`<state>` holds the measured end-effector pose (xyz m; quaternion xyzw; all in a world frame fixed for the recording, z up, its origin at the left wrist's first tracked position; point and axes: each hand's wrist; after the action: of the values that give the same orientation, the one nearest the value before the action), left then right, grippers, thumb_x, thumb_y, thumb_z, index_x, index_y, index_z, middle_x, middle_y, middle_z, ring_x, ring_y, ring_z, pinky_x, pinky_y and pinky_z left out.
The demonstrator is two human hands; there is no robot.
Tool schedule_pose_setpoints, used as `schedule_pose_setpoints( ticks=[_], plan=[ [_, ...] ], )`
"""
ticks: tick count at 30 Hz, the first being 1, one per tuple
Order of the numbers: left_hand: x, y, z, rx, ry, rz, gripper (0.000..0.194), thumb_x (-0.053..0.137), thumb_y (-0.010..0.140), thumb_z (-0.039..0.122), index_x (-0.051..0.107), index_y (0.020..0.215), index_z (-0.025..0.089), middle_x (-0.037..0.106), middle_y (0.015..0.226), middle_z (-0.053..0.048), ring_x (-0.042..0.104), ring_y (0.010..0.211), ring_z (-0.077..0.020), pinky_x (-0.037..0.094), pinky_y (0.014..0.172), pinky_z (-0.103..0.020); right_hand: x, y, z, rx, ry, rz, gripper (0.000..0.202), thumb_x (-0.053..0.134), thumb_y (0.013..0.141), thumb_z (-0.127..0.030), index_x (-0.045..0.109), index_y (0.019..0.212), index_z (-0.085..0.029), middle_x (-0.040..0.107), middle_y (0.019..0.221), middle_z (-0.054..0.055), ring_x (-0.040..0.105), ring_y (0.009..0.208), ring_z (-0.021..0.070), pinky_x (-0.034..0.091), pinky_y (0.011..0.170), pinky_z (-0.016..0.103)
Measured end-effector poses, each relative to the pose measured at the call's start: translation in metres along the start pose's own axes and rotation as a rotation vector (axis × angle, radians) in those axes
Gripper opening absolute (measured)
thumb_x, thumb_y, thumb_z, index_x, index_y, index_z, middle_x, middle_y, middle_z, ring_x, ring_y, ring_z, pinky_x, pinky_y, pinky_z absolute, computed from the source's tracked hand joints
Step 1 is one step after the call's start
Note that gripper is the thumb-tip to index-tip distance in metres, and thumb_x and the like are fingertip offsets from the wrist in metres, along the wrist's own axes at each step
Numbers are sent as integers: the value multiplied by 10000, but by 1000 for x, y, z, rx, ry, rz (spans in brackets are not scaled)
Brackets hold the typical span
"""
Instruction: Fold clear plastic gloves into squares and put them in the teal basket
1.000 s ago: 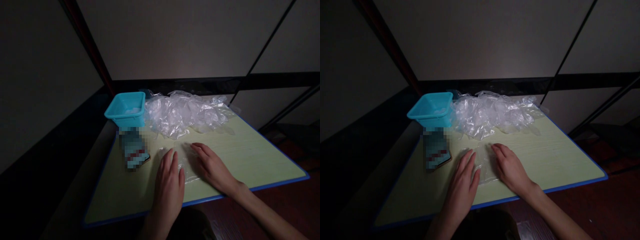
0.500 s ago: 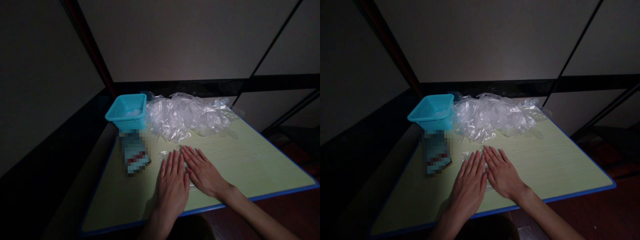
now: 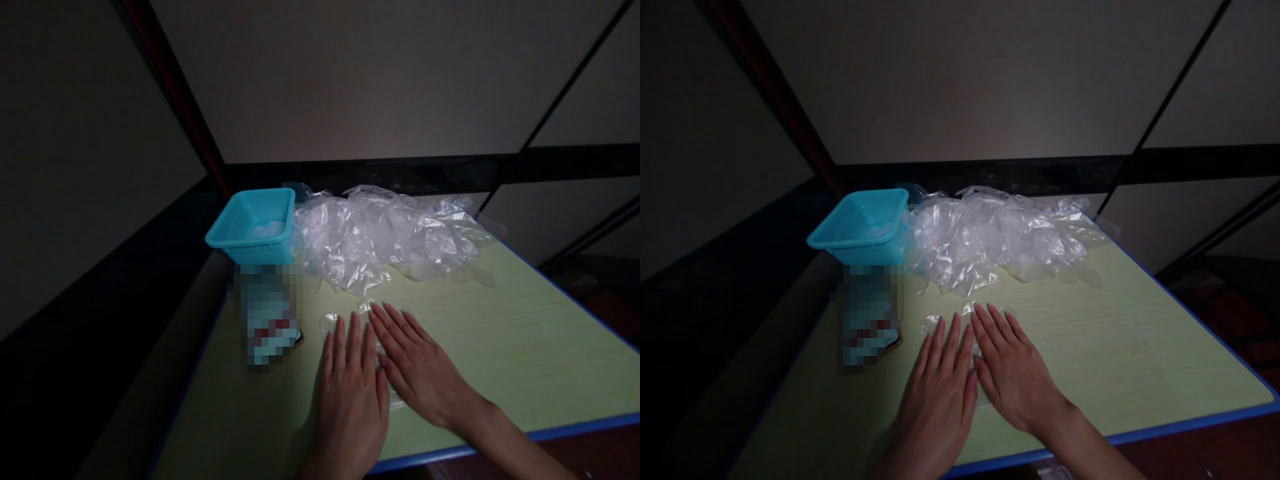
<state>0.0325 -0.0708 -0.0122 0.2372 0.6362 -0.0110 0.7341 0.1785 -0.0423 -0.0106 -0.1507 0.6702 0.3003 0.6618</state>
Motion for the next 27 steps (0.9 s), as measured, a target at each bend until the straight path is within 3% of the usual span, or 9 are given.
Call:
schedule_pose_setpoints(
  ticks=[7, 18, 27],
  plan=[
    [1, 0, 0, -14, -3, -23, 491, 319, 910, 367, 411, 1340, 147, 351, 1429, -76, 278, 1316, -308, 345, 1029, -469, 0, -1, 1, 10, 6, 15, 524, 335, 900, -260, 297, 1393, -86, 253, 1458, 109, 193, 1343, 254, 288, 1064, 453],
    [-1, 2, 1, -32, -18, -128, 513, 335, 905, 378, 374, 1362, 149, 274, 1459, -96, 203, 1341, -310, 275, 1062, -476, 7, -8, 3, 177, -25, 61, 531, 294, 927, -322, 299, 1387, -55, 247, 1454, 141, 183, 1346, 262, 270, 1053, 479],
    [-10, -7, -12, 63, -62, -111, 502, 372, 903, 363, 362, 1365, 165, 277, 1464, -75, 214, 1343, -285, 283, 1064, -461, -4, -29, 14, 127, 81, 56, 584, 320, 935, -280, 67, 1447, -160, 217, 1473, 101, 173, 1350, 227, 241, 1067, 477]
  ],
)
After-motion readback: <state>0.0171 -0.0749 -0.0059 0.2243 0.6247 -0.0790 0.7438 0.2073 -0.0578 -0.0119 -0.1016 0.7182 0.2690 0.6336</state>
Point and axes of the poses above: each hand's wrist, its own y-axis towards the middle knuckle, its own x-axis out of the palm, z = x × y
